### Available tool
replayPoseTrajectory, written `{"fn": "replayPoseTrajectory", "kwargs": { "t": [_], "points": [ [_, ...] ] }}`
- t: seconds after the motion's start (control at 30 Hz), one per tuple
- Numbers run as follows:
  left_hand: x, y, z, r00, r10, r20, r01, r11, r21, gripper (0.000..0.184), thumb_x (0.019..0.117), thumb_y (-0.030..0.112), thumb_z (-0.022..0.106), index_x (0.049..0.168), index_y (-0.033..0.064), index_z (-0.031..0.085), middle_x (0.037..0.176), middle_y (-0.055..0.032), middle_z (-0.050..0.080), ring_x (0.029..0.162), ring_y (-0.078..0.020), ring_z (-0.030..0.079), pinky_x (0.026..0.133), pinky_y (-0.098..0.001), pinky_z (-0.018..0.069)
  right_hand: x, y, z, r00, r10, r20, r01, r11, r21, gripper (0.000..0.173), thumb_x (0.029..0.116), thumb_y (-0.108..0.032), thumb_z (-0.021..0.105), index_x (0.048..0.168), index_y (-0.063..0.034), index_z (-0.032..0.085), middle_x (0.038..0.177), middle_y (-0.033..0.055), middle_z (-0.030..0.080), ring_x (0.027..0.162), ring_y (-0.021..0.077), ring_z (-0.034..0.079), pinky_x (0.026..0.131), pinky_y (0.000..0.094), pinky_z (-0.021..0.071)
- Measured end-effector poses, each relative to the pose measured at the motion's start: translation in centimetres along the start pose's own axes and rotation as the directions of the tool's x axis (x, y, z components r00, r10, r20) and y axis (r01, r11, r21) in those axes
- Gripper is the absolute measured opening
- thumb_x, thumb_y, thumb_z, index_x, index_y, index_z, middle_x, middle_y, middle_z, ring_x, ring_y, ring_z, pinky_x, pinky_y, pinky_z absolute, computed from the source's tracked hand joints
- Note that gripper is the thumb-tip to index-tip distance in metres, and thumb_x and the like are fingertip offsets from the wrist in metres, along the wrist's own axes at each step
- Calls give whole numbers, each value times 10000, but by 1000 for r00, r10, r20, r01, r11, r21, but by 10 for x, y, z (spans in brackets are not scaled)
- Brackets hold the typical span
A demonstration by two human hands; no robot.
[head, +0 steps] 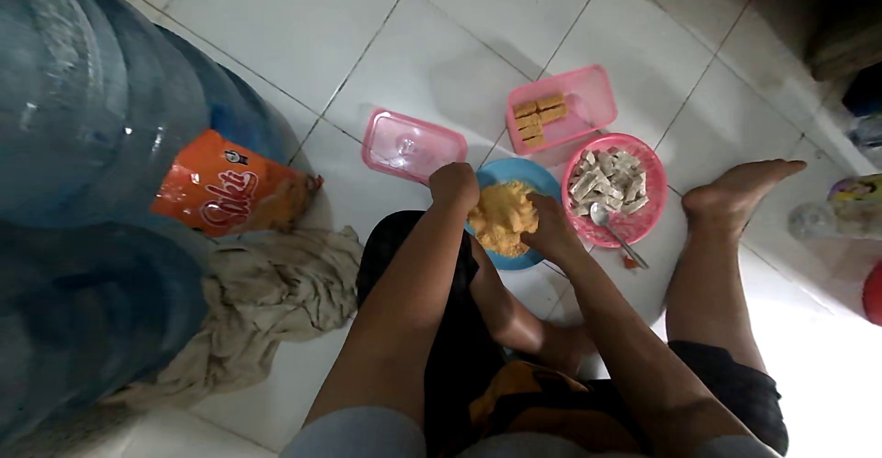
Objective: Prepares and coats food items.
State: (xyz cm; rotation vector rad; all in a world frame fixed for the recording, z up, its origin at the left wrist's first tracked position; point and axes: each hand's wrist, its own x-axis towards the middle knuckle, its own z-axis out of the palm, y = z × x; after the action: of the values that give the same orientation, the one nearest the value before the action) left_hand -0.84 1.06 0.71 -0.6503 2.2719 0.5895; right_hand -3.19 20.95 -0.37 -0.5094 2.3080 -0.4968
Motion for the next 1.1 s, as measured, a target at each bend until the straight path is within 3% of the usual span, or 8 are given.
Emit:
{"fn": "replayPoseTrajectory", "kwargs": {
  "t": [0.1,0.3,0.5,0.6,0.7,0.8,0.93,1.1],
  "points": [
    [0,0,0,1000,7,4,-7,1000,-5,239,981,108,594,1163,-32,660,1199,-269,652,1163,-446,620,879,-644,502,-3,14,15,1000,20,17,-17,988,-154,1001,722,-123,927,1560,-23,388,1541,291,400,1425,515,372,1098,645,426],
    [-2,1,-2,1000,-7,11,7,1000,-3,233,999,107,569,1159,-36,661,1210,-268,649,1171,-449,616,878,-652,497,12,11,24,988,141,-57,-137,988,67,495,856,17,772,1325,11,615,1371,279,574,1269,449,571,1027,595,497],
    [-2,0,2,1000,-4,-8,4,1000,-4,259,989,106,572,1192,-25,664,1217,-260,654,1167,-444,622,878,-651,498,17,3,-3,994,106,7,-104,960,261,314,901,-40,742,1214,-35,712,1173,208,700,1057,364,683,935,582,541],
    [-2,-1,3,1000,8,-15,-8,1000,-18,251,997,107,566,1172,-42,665,1210,-271,651,1166,-456,617,880,-660,495,9,-8,2,999,7,-48,4,974,225,423,969,-165,699,1358,-14,630,1317,219,655,1204,374,636,1016,568,507],
    [-2,0,1,1000,5,-6,-5,1000,-11,247,989,114,575,1162,-35,669,1195,-267,659,1152,-444,629,869,-652,504,10,-17,24,997,41,-61,-43,999,-21,891,917,-405,773,1585,-6,338,1567,276,408,1441,465,405,1127,617,407],
    [-3,0,0,1000,2,7,-2,1000,-6,250,1003,125,569,1169,-37,661,1207,-263,654,1165,-446,621,884,-647,501,18,-14,45,989,-17,-144,-4,990,-144,746,891,-261,808,1507,-7,472,1473,276,487,1363,481,464,1021,624,484],
    [-3,1,0,1000,4,7,-4,1000,-1,236,988,108,580,1153,-38,666,1189,-266,658,1150,-443,628,866,-642,503,21,-6,46,963,-94,-251,58,988,-145,378,977,-37,634,1354,-4,623,1324,258,610,1273,443,575,1004,568,525],
    [-2,0,0,1000,7,-1,-7,1000,-16,266,996,111,561,1199,-29,660,1220,-258,653,1173,-434,621,881,-639,502,-8,6,54,927,-266,-266,237,962,-136,559,985,-167,661,1491,5,495,1446,237,555,1342,401,540,1090,538,473]
  ]
}}
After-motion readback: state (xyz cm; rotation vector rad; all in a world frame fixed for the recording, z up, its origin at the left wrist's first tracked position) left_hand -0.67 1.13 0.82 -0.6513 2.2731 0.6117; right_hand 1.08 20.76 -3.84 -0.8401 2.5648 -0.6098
